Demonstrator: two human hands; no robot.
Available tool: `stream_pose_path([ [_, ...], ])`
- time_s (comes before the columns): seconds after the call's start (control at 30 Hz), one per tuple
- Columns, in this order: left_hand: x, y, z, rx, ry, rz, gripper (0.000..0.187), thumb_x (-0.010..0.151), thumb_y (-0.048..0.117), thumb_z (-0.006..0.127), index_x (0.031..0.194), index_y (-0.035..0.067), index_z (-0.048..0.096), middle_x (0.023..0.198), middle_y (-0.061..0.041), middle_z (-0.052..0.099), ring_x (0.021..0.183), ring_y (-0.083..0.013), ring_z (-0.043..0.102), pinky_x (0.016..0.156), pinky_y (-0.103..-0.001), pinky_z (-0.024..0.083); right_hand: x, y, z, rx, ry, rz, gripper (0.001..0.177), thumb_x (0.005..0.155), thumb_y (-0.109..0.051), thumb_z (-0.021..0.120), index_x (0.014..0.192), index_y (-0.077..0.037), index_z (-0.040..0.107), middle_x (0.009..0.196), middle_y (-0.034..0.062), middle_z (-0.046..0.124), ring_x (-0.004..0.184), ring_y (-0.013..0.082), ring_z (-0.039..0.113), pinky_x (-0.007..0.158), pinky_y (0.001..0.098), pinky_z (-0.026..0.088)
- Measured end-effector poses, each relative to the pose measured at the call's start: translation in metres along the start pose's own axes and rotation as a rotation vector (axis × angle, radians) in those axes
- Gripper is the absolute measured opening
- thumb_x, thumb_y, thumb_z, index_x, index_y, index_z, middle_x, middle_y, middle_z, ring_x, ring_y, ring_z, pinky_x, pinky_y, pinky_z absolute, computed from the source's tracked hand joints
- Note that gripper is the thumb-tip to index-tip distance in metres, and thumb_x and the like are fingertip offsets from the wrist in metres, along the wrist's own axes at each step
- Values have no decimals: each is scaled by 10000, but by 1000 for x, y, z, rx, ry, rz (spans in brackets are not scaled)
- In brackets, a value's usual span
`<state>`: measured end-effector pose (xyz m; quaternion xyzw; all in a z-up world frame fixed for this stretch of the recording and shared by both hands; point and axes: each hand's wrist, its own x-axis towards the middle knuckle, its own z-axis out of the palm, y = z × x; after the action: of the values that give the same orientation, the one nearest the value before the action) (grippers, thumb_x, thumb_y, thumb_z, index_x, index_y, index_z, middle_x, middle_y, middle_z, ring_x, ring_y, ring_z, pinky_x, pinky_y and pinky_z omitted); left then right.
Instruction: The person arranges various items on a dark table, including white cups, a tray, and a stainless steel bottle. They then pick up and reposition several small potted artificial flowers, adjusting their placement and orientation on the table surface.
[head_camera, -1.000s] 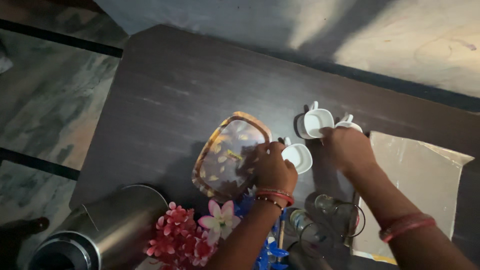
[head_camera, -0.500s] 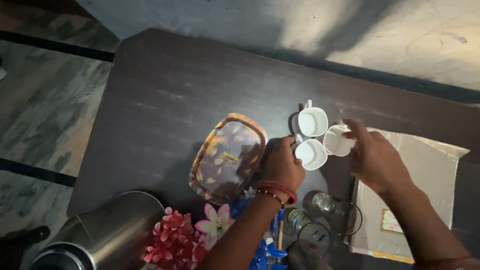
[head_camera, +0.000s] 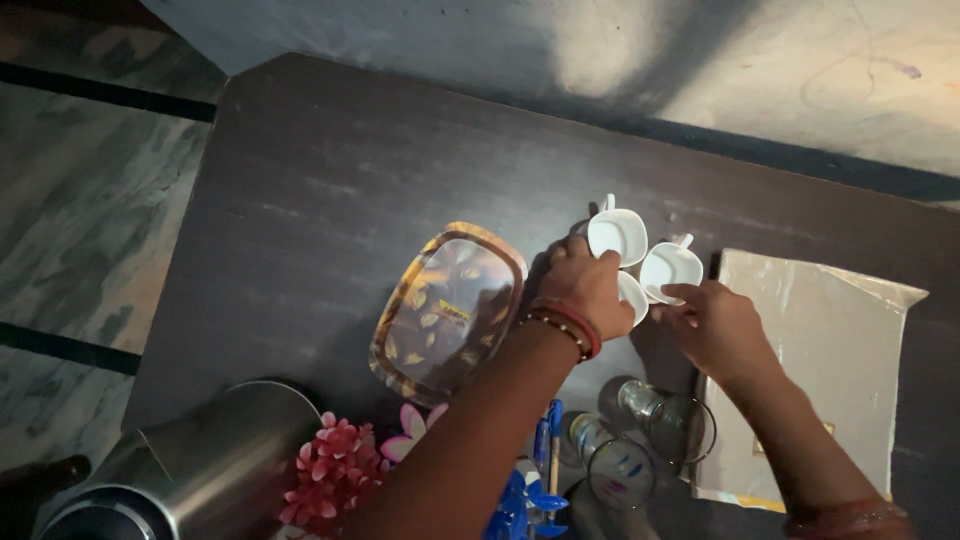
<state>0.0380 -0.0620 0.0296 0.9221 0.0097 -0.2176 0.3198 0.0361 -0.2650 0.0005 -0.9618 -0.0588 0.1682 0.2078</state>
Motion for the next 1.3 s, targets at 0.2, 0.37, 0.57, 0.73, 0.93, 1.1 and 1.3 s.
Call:
stream_pose_path([
  [0.2,17,-12,32,26,164,-62,367,806,91,762,1155,12,683,1313,-260,535,1169,-411,620,946,-429,556,0,0,14,27,122,-71,288,894,-177,697,1148,-68,780,933,222,750,852,381,738,796,441,584],
  [0.37,25,-12,33,114,205,-103,242,847,83,729,1083,29,726,1332,-240,539,1144,-395,639,936,-412,565,9,-7,11,28,102,-78,305,884,-227,724,1134,-59,773,904,231,744,836,391,736,784,441,584],
  [0.57,20,-7,12,94,202,-93,289,874,142,719,1145,43,703,1328,-215,545,1188,-390,592,983,-459,511,20,-11,1,54,78,-111,373,902,-275,733,1217,-75,727,919,218,756,855,364,751,778,433,592],
  [0.73,-3,-49,3,-32,553,82,510,827,78,717,1320,27,594,1241,-204,612,1182,-387,587,1008,-502,490,3,-22,-20,79,132,-12,602,854,-274,754,1375,-76,528,1001,210,744,897,384,733,758,472,562],
  [0.93,-54,-92,-50,63,247,-679,692,734,213,852,1349,131,543,1359,-228,509,1323,-407,492,1048,-470,485,-31,-23,-15,134,15,101,398,868,-312,742,1153,-73,599,959,162,771,896,330,762,777,433,580],
  [1.1,-67,-97,-54,0,265,-870,713,810,377,841,1400,232,469,1387,-219,463,1322,-411,488,1017,-531,483,-37,-18,8,190,-12,136,372,843,-339,769,1024,-28,673,907,155,779,866,291,760,777,402,570],
  [1.3,-52,-92,-36,57,259,-788,862,741,407,895,1427,141,444,1389,-175,479,1294,-367,546,986,-493,546,-26,-9,10,367,-70,223,438,865,-351,752,1110,10,705,917,131,784,800,221,758,768,356,570],
])
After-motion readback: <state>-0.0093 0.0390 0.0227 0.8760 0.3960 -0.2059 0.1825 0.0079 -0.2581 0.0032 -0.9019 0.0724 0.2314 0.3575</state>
